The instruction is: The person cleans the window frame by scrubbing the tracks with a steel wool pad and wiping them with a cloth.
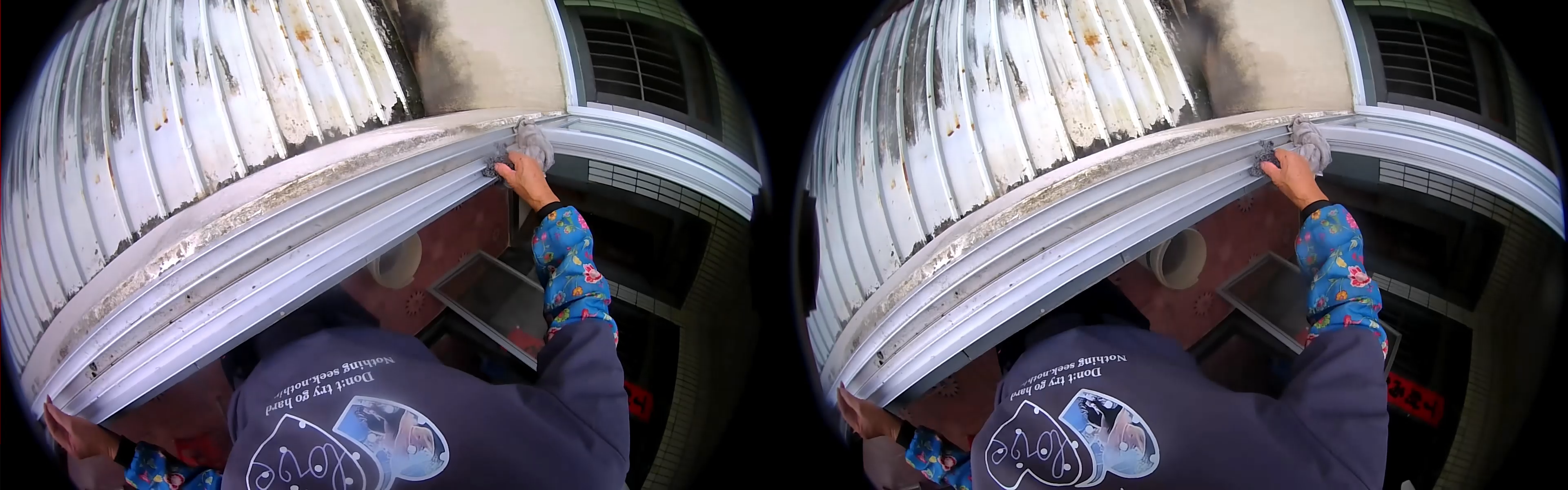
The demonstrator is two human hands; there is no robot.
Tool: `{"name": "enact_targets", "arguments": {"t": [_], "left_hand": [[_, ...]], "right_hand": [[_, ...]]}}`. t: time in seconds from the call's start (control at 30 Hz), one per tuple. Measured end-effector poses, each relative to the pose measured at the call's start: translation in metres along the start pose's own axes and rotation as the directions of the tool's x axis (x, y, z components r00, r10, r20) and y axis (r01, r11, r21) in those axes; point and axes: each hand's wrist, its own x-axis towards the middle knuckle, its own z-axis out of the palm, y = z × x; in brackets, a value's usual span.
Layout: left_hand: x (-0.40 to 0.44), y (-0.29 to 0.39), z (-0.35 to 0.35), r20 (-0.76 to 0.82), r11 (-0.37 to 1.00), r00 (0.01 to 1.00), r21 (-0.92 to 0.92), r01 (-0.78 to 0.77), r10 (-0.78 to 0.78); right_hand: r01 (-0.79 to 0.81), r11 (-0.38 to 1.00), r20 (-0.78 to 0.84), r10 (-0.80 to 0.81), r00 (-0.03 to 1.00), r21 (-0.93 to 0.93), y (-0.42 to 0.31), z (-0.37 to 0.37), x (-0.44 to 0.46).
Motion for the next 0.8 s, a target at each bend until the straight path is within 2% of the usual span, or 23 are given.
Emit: {"name": "enact_targets", "arguments": {"t": [0.13, 0.17, 0.23, 0.33, 0.37, 0.47, 0.6, 0.67, 0.73, 0.77, 0.8], "left_hand": [[0.004, -0.01, -0.003, -0.006, 0.996, 0.999, 0.068, -0.053, 0.053], [0.004, -0.013, -0.003, -0.009, 0.994, 0.997, 0.071, -0.08, 0.08], [0.007, -0.016, -0.003, 0.004, 0.987, 0.99, 0.074, -0.141, 0.141], [0.005, -0.006, -0.004, 0.046, 0.994, 0.996, 0.072, -0.084, 0.081], [0.007, -0.006, -0.004, 0.022, 0.994, 0.998, 0.089, -0.065, 0.064], [0.007, -0.006, 0.002, 0.032, 0.992, 0.999, 0.121, -0.037, 0.033], [0.007, -0.015, -0.006, -0.003, 0.98, 1.0, 0.198, 0.006, -0.005], [0.01, -0.023, -0.009, -0.001, 0.977, 1.0, 0.212, -0.003, 0.003], [0.015, -0.033, -0.016, 0.073, 0.952, 0.989, 0.267, -0.146, 0.131], [0.017, -0.035, -0.018, 0.117, 0.931, 0.974, 0.29, -0.22, 0.193], [0.014, -0.037, -0.02, 0.076, 0.939, 0.988, 0.308, -0.151, 0.134]], "right_hand": [[-0.015, 0.998, 0.125, 0.008, 0.992, 0.056, -0.036, -0.011, -0.004], [0.071, 0.993, 0.134, -0.084, 0.987, 0.098, -0.046, -0.009, -0.004], [0.124, 0.98, 0.182, -0.151, 0.972, 0.155, -0.076, -0.014, -0.013], [0.191, 0.966, 0.158, -0.219, 0.963, 0.177, -0.093, -0.011, -0.019], [0.153, 0.984, 0.186, -0.169, 0.968, 0.096, -0.093, -0.016, -0.018], [0.164, 0.974, 0.074, -0.154, 0.985, -0.156, -0.03, -0.002, 0.002], [-0.077, 0.927, 0.03, 0.095, 0.995, -0.367, 0.063, 0.014, 0.039], [-0.103, 0.934, 0.008, 0.112, 0.994, -0.342, 0.072, 0.015, 0.049], [-0.108, 0.943, 0.015, 0.119, 0.993, -0.316, 0.07, 0.013, 0.042], [-0.056, 0.975, 0.045, 0.067, 0.997, -0.214, 0.063, 0.009, 0.038], [-0.036, 0.99, 0.117, 0.053, 0.992, -0.137, 0.056, 0.002, 0.041]]}}
